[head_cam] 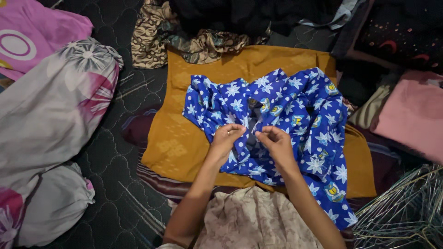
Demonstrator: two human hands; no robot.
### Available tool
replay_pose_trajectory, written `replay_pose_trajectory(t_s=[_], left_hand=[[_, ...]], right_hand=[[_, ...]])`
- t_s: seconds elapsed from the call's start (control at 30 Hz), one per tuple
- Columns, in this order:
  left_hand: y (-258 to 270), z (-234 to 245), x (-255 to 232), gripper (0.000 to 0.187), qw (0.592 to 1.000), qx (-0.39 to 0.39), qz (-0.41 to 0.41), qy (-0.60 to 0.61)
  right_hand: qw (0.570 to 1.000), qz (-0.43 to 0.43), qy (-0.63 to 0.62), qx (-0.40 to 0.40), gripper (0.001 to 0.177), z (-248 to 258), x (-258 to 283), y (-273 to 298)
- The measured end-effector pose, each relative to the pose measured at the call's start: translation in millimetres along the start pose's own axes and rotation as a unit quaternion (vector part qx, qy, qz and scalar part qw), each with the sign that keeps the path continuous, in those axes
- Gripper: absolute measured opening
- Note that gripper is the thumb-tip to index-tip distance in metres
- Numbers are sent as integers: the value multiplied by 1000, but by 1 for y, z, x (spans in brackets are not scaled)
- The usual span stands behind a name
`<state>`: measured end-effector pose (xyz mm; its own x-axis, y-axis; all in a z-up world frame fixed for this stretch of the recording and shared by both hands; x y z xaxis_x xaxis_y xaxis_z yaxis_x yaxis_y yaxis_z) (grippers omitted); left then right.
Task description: The person folds several garments on a bed, including a patterned black top, a pink top, and a blue floral shirt. Each item is smoothed, folded into a compact rectangle, and placed aside.
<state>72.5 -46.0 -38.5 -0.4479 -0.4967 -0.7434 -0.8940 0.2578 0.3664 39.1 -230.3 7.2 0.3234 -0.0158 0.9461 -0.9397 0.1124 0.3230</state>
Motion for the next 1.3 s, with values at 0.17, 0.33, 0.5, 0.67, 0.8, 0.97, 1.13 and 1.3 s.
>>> replay_pose_trajectory(t_s=[0.17,0.33,0.5,0.67,0.8,0.97,1.13,1.3], left_hand=[[-5,-21,1,11,999,-13,-44,-27],[-11,-44,0,12,1000,-2,-17,-15],[-11,-54,-1,15,996,17,-56,-74],[-7,-55,0,17,987,-3,-79,-142],[-6,-57,1,18,984,-7,-85,-160],[-4,-60,-1,20,985,-23,-77,-152],[1,-70,-16,21,975,-21,-122,-183],[-5,-75,-20,24,947,-22,-152,-283]], right_hand=[[1000,-3,-16,-20,12,7,0,4],[998,32,-33,-48,15,17,10,11],[995,44,-27,-83,18,28,19,16],[992,74,60,-88,20,30,26,17],[993,58,67,-80,19,28,25,13],[996,56,38,-57,19,27,18,12],[995,82,48,-16,21,38,21,6],[997,61,36,17,14,43,24,-10]])
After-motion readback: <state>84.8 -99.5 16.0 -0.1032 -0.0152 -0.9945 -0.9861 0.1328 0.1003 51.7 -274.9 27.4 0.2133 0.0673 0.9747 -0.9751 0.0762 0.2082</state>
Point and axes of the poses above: each hand's wrist, its own y-axis away from the middle knuckle, its own z-axis out of the back of the hand, x = y × z, the point moved 3 cm from there along -y, towards the middle knuckle, and after that the axes turned 8 degrees about y, right-handed, at the moved point
